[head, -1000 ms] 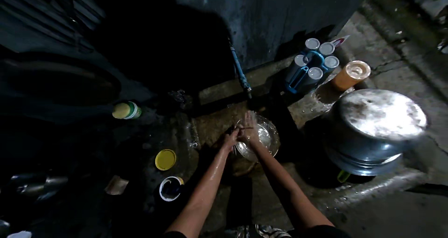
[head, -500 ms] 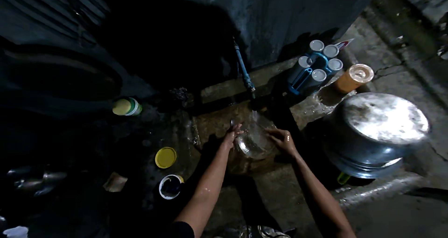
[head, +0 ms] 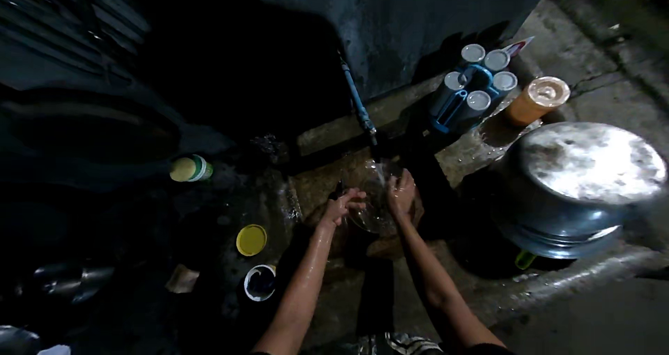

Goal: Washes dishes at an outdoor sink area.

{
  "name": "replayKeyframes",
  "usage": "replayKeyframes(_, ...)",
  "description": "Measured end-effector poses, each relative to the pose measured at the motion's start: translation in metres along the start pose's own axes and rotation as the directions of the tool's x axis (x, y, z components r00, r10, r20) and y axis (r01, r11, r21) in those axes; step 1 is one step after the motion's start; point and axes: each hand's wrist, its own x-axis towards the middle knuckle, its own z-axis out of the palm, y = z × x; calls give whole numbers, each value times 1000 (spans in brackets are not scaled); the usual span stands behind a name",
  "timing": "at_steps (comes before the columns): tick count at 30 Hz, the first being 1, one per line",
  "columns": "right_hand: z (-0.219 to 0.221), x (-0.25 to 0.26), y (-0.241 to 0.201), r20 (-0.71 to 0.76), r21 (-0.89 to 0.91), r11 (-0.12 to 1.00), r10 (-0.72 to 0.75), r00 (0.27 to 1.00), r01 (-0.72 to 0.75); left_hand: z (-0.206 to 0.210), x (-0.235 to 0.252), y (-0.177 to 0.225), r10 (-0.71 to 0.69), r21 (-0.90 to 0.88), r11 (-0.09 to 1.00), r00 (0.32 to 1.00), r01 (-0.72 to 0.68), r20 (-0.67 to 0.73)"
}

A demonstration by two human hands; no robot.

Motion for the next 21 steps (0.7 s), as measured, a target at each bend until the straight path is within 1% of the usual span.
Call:
replayKeyframes(1,16,-9,-8,54,-11,992,-129,990,130,-4,-1,3,-7,43,999,998,10,-68)
replayKeyframes(2,29,-23,-14,126,8,965,-261,957,263,-9,-2,7,-13,67,997,987,24,-160)
replayKeyframes(3,39,-35,-12,212,16,918,-391,896,397,-14,-4,14,-3,68,997,968,21,-252)
replayKeyframes(4,46,-44,0,312,46,855,-504,805,517,-23,-6,21,16,66,998,946,5,-324)
replayKeyframes(5,47,-49,19,421,53,802,-559,714,596,-34,-8,25,47,69,997,923,-23,-382)
replayKeyframes(7,41,-35,67,644,16,706,-549,533,708,-58,-15,30,132,77,991,881,-109,-455)
replayKeyframes(8,37,-20,86,693,-6,660,-540,479,752,-69,-21,31,168,64,986,863,-156,-477)
replayKeyframes(9,31,-3,93,700,-38,647,-527,482,762,-78,-26,34,184,41,981,851,-188,-492)
replayKeyframes(10,23,13,93,671,-107,672,-495,552,732,-83,-33,36,178,21,980,838,-196,-515)
replayKeyframes(11,17,27,89,600,-196,728,-441,668,657,-86,-39,36,162,3,982,831,-189,-532)
replayKeyframes(12,21,40,86,486,-285,765,-404,775,578,-88,-43,37,148,-11,983,831,-182,-536)
replayKeyframes(13,36,47,86,342,-349,779,-412,844,522,-89,-46,38,136,-23,984,831,-175,-539)
replayKeyframes(14,54,45,84,250,-359,791,-430,867,496,-88,-48,37,131,-29,984,829,-174,-543)
replayKeyframes(15,68,33,77,262,-321,805,-432,863,500,-87,-48,36,131,-35,983,827,-179,-547)
replayKeyframes(16,73,15,66,397,-247,813,-411,820,527,-84,-48,34,127,-46,983,829,-180,-545)
replayKeyframes(17,73,3,58,564,-177,788,-410,717,590,-80,-46,32,128,-54,981,831,-186,-541)
replayKeyframes(18,70,-1,54,660,-128,721,-450,601,681,-76,-45,32,132,-55,980,834,-191,-536)
replayKeyframes(19,64,1,53,667,-96,696,-485,565,712,-75,-45,31,139,-46,980,839,-191,-527)
replayKeyframes(20,51,7,56,603,-99,744,-483,634,661,-73,-46,30,140,-42,981,840,-190,-524)
replayKeyframes(21,34,17,58,526,-156,829,-391,756,537,-73,-48,29,140,-36,982,842,-186,-521)
